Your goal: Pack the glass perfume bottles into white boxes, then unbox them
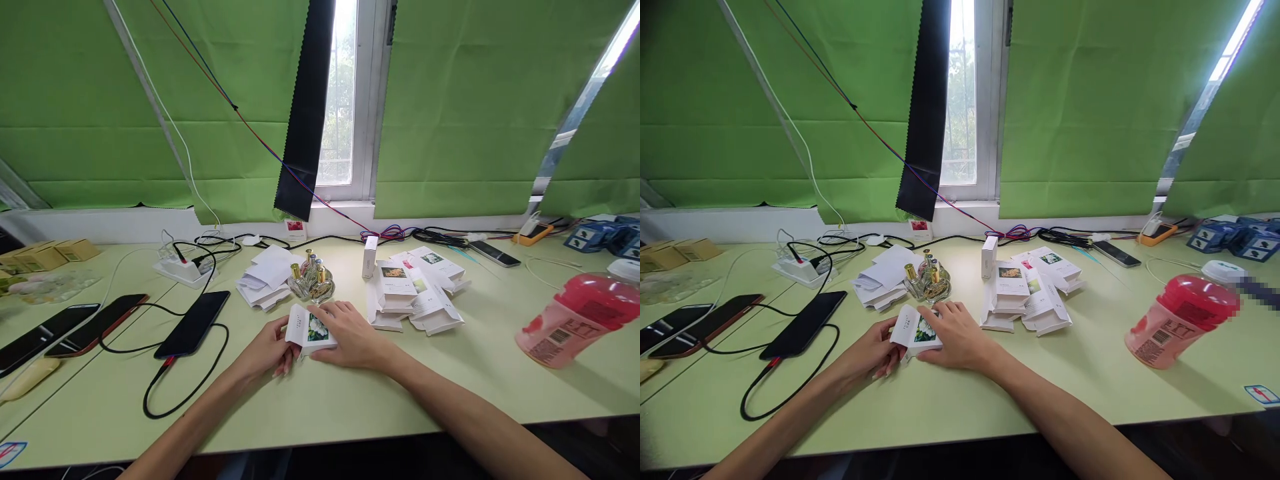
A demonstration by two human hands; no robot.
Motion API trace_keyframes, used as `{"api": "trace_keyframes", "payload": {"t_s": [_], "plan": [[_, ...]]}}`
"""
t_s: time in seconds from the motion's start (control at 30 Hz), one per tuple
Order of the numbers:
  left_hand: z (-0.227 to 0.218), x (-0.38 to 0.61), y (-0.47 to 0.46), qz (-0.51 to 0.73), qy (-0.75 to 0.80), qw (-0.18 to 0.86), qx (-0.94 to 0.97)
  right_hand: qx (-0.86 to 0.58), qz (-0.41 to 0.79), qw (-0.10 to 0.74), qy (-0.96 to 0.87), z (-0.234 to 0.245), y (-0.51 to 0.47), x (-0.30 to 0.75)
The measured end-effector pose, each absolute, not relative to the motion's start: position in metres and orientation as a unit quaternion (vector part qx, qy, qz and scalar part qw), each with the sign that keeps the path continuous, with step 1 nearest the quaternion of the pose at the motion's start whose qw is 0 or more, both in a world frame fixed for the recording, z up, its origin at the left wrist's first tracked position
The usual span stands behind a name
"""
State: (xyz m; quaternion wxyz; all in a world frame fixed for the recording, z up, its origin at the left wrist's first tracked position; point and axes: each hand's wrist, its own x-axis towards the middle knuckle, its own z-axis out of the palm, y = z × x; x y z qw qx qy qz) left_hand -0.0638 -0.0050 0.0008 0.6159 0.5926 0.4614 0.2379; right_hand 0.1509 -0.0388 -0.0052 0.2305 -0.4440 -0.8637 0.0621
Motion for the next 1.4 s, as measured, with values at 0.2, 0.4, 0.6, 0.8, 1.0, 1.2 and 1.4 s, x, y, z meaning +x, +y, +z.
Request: {"api": "trace_keyframes", "payload": {"t_s": [0.2, 0.4, 0.6, 0.8, 1.0, 1.2, 1.4], "plan": [[0.008, -0.059, -0.004, 0.253, 0.486, 0.62, 0.562, -0.433, 0.084, 0.24, -0.865, -0.006, -0.037, 0.154], [0.004, -0.067, 0.001, 0.314, 0.486, 0.517, 0.631, -0.433, 0.092, 0.267, -0.856, -0.009, -0.035, 0.154], [-0.001, -0.069, 0.006, 0.263, 0.455, 0.505, 0.685, -0.427, 0.115, 0.304, -0.843, -0.009, -0.035, 0.156], [0.005, -0.054, 0.011, 0.298, 0.424, 0.462, 0.72, -0.416, 0.137, 0.337, -0.834, -0.01, -0.034, 0.158], [0.009, -0.053, 0.012, 0.332, 0.396, 0.443, 0.732, -0.426, 0.148, 0.328, -0.83, -0.008, -0.033, 0.161], [0.006, -0.084, 0.01, 0.28, 0.465, 0.51, 0.667, -0.415, 0.14, 0.3, -0.847, -0.005, -0.033, 0.165], [0.011, -0.103, 0.003, 0.307, 0.449, 0.578, 0.609, -0.428, 0.131, 0.281, -0.849, -0.006, -0.031, 0.168]]}}
